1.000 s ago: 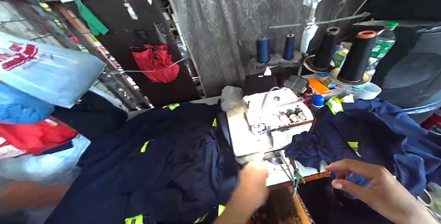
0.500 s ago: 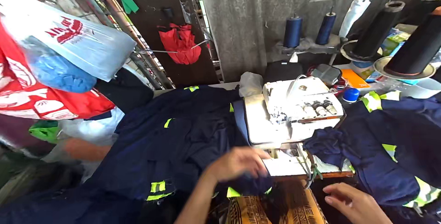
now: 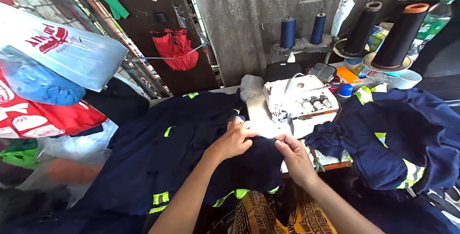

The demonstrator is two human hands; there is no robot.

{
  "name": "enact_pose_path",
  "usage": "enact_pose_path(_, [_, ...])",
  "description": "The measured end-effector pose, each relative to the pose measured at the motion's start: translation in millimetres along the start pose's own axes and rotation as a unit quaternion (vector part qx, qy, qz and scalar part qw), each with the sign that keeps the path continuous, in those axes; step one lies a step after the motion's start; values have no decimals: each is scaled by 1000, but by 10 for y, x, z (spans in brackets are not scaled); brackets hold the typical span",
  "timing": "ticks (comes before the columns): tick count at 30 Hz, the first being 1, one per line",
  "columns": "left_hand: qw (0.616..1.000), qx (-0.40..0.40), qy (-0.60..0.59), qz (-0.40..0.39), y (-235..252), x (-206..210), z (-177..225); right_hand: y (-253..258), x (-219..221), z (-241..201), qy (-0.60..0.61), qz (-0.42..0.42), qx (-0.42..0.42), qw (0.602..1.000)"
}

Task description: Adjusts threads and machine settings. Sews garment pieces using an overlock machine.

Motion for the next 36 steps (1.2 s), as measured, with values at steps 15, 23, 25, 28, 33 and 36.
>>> enact_pose_path(15, [965, 48, -244, 84, 278, -955, 251, 82, -157, -253, -14, -77, 73, 994])
enact_pose_path(23, [993, 62, -2, 96, 189, -1201, 316, -41, -132, -8, 18, -49, 80, 995])
enact_pose_path(25, [994, 64, 3, 86, 188, -1153, 329, -17, -143, -16, 29, -42, 84, 995])
enact_pose_path(28, [996, 61, -3, 66, 199, -1048, 355, 15, -169, -38, 35, -24, 74, 996])
enact_pose_path(33, [997, 52, -17, 55, 170, -752, 326, -24, -266, -75, -12, 25, 22, 999])
enact_pose_path(36, [998, 28, 11, 52, 138, -547, 220, -68, -354, -31, -71, 34, -1, 997])
Point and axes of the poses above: each hand's wrist, its own y-axis towards the middle knuckle, its own x-axis out of the palm, z = x × y, the point moved 9 cm from there along y, towards the middle knuckle, and after that the axes turned 3 degrees about -z, right-handed, at the moved point
